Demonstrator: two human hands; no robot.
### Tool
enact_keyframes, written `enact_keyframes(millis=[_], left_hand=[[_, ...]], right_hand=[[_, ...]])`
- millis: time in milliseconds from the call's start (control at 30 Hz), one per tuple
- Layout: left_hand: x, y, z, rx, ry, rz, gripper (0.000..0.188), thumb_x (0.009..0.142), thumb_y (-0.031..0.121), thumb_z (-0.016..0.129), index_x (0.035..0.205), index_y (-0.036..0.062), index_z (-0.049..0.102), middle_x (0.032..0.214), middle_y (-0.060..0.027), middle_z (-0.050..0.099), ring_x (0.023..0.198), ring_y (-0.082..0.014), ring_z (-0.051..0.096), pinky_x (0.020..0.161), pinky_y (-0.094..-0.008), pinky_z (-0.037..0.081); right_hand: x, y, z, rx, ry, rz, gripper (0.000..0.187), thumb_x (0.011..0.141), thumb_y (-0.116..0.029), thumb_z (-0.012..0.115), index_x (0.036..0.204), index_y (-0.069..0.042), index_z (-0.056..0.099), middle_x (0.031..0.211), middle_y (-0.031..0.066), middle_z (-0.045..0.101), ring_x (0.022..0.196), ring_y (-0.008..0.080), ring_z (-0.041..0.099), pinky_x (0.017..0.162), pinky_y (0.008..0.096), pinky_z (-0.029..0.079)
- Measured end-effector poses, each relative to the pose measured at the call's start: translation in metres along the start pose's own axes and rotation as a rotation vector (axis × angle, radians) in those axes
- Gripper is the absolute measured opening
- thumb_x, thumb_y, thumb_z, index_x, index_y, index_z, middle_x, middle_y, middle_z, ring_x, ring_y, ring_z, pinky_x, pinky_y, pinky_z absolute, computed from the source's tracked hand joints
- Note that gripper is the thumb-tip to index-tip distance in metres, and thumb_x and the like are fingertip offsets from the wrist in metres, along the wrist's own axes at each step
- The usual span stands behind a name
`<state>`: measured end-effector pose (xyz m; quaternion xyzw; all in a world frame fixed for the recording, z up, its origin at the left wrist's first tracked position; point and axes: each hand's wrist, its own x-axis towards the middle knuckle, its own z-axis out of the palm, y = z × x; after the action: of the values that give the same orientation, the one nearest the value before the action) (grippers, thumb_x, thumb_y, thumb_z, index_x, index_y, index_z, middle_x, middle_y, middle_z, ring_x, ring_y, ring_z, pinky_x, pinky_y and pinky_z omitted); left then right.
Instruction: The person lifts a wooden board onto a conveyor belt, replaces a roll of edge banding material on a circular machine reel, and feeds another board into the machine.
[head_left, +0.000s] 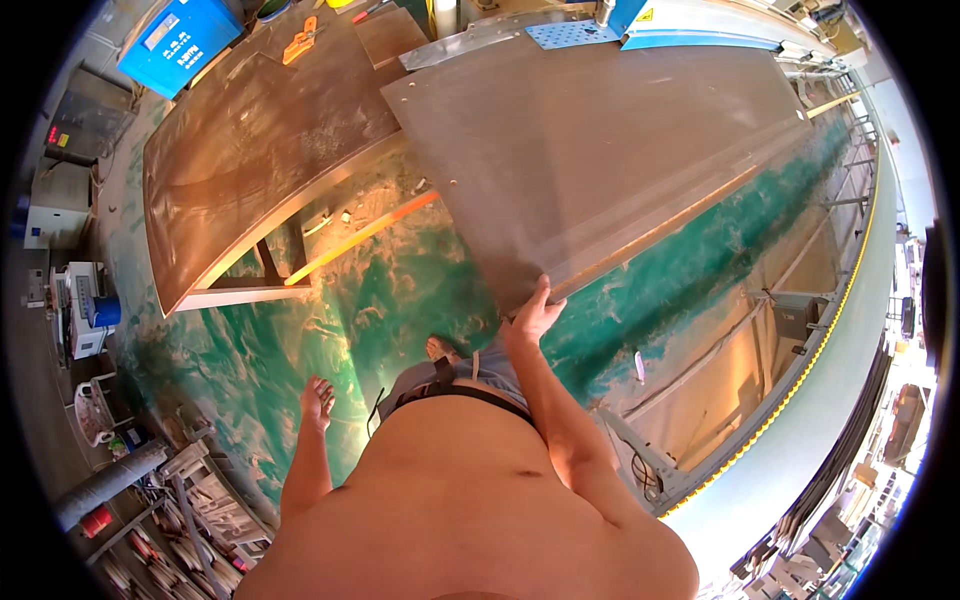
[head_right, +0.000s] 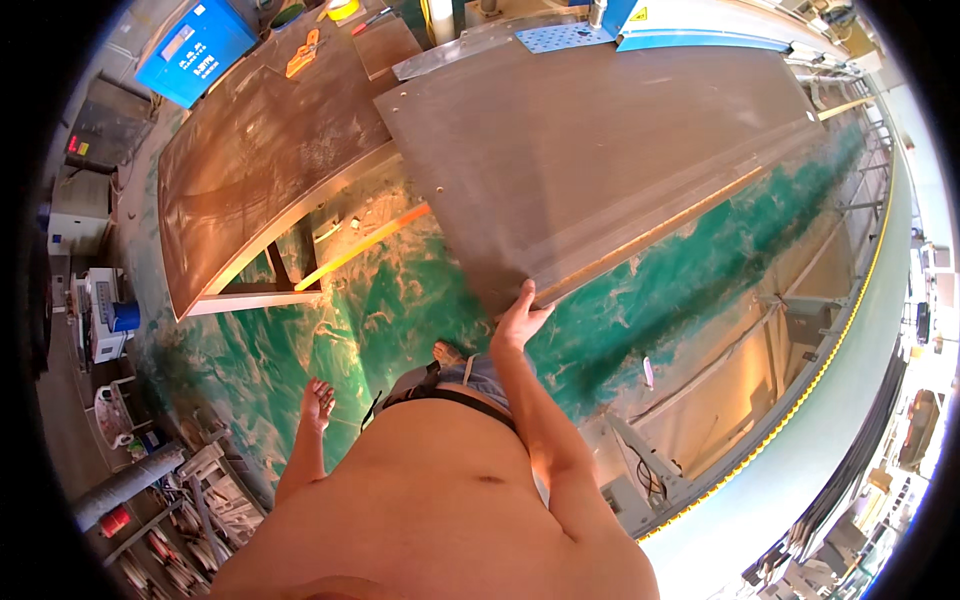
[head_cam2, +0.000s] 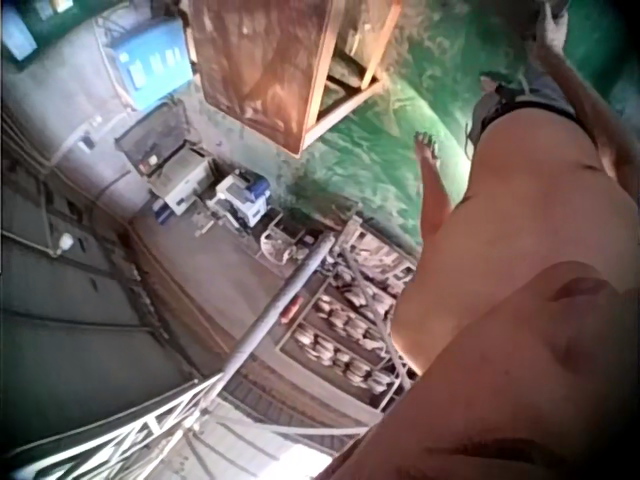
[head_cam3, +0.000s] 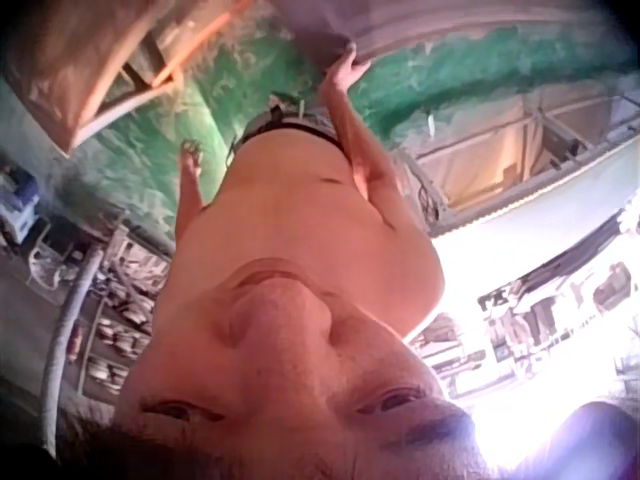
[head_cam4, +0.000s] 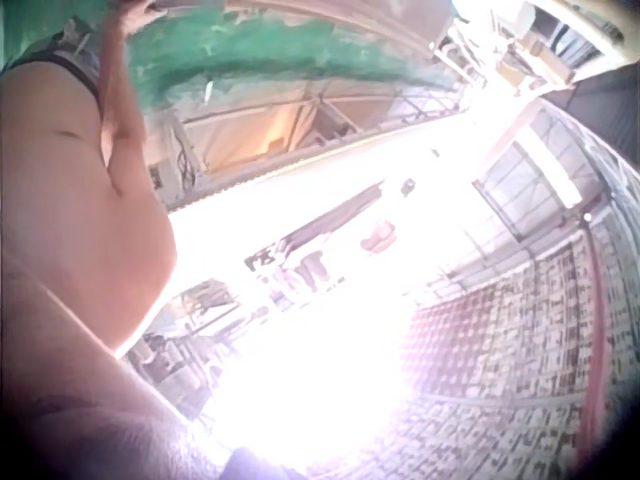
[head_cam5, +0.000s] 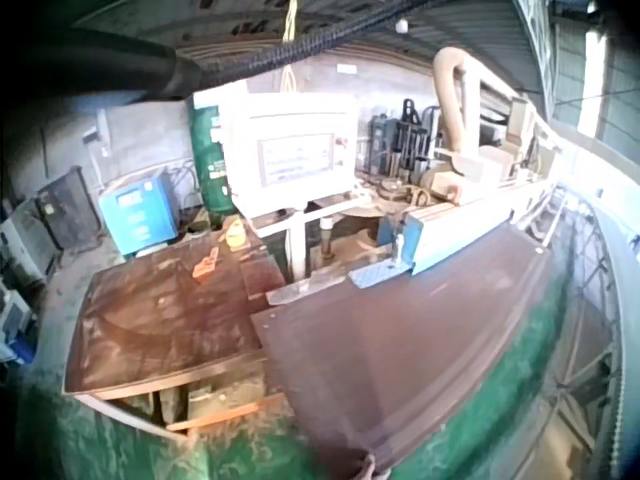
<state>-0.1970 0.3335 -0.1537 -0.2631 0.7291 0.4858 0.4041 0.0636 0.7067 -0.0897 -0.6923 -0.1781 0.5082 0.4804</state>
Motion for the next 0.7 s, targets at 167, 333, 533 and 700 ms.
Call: enact_keyframes(millis=[167,333,533,700], left_hand=[[-0.017,0.015,0.032,0.048,-0.027,0.009,0.045,0.084,0.038,0.053,0.118,0.0100,0.048,0.113,-0.0041,0.055,0.096,-0.0191,0.053,0.078,-0.0339,0.041],[-0.027,0.024,0.075,0.162,-0.060,0.014,0.044,0.083,0.038,0.055,0.116,0.0101,0.049,0.110,-0.0041,0.056,0.098,-0.0191,0.053,0.081,-0.0349,0.041],[-0.018,0.071,0.150,0.354,-0.198,0.077,0.044,0.083,0.038,0.057,0.114,0.0088,0.050,0.105,-0.0056,0.056,0.096,-0.0196,0.052,0.082,-0.0364,0.040],[-0.002,0.128,0.235,0.606,-0.466,0.200,0.034,0.089,0.031,0.046,0.114,0.0082,0.051,0.112,-0.0081,0.055,0.103,-0.0205,0.052,0.084,-0.0353,0.042]], right_hand=[[0.020,-0.033,-0.002,0.111,-0.013,-0.108,0.072,0.081,-0.038,0.061,0.127,0.008,0.030,0.114,0.0183,0.049,0.098,0.0241,0.049,0.087,0.0337,0.040],[0.041,-0.054,-0.002,0.155,0.016,-0.088,0.065,0.082,-0.036,0.060,0.124,0.006,0.034,0.113,0.0170,0.049,0.097,0.0225,0.050,0.086,0.0333,0.040],[0.081,-0.067,0.013,0.157,-0.009,-0.123,0.060,0.082,-0.037,0.059,0.121,0.003,0.037,0.114,0.0154,0.048,0.101,0.0227,0.048,0.087,0.0335,0.039],[0.122,-0.076,-0.005,0.125,0.149,-0.307,0.050,0.084,-0.040,0.056,0.113,-0.002,0.044,0.087,0.0084,0.056,0.076,0.0187,0.054,0.070,0.0333,0.043]])
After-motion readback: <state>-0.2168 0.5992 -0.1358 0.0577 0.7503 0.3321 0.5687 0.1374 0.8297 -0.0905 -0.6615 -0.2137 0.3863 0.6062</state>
